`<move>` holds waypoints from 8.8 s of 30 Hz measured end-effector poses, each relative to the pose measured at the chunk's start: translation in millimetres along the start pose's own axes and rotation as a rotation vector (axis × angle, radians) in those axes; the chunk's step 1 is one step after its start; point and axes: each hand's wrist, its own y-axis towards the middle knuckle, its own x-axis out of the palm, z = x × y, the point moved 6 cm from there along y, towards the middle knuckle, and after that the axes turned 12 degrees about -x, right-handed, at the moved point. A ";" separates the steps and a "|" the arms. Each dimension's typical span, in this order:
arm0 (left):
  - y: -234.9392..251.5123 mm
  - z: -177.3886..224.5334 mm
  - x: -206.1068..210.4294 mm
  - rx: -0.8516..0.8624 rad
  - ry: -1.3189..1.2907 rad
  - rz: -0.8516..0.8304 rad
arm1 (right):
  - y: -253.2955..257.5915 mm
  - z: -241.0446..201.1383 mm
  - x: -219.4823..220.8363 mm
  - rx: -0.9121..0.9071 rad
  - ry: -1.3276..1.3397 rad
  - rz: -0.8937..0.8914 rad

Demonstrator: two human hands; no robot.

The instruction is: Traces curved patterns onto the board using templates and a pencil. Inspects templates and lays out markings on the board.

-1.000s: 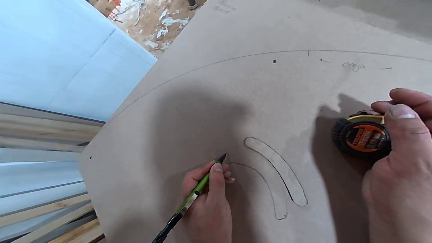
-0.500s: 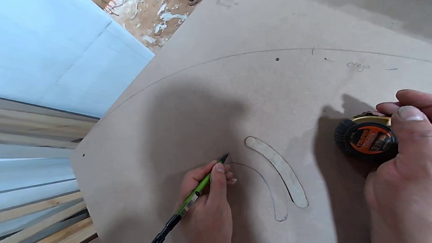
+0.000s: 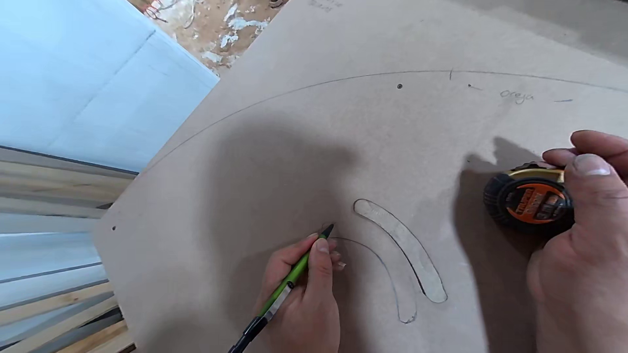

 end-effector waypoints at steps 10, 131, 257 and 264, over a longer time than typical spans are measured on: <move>-3.1 1.4 7.8 0.088 0.070 -0.130 | -0.1 -0.1 0.4 0.000 0.005 0.025; 0.1 0.3 2.0 -0.046 -0.011 -0.011 | -1.1 -4.6 1.3 0.010 -0.003 -0.001; -12.8 1.0 26.4 0.226 0.175 -0.998 | 1.0 -10.5 2.9 0.000 -0.052 0.022; -15.6 4.8 28.3 0.250 0.209 -1.091 | 1.3 -11.0 3.2 -0.001 -0.050 0.028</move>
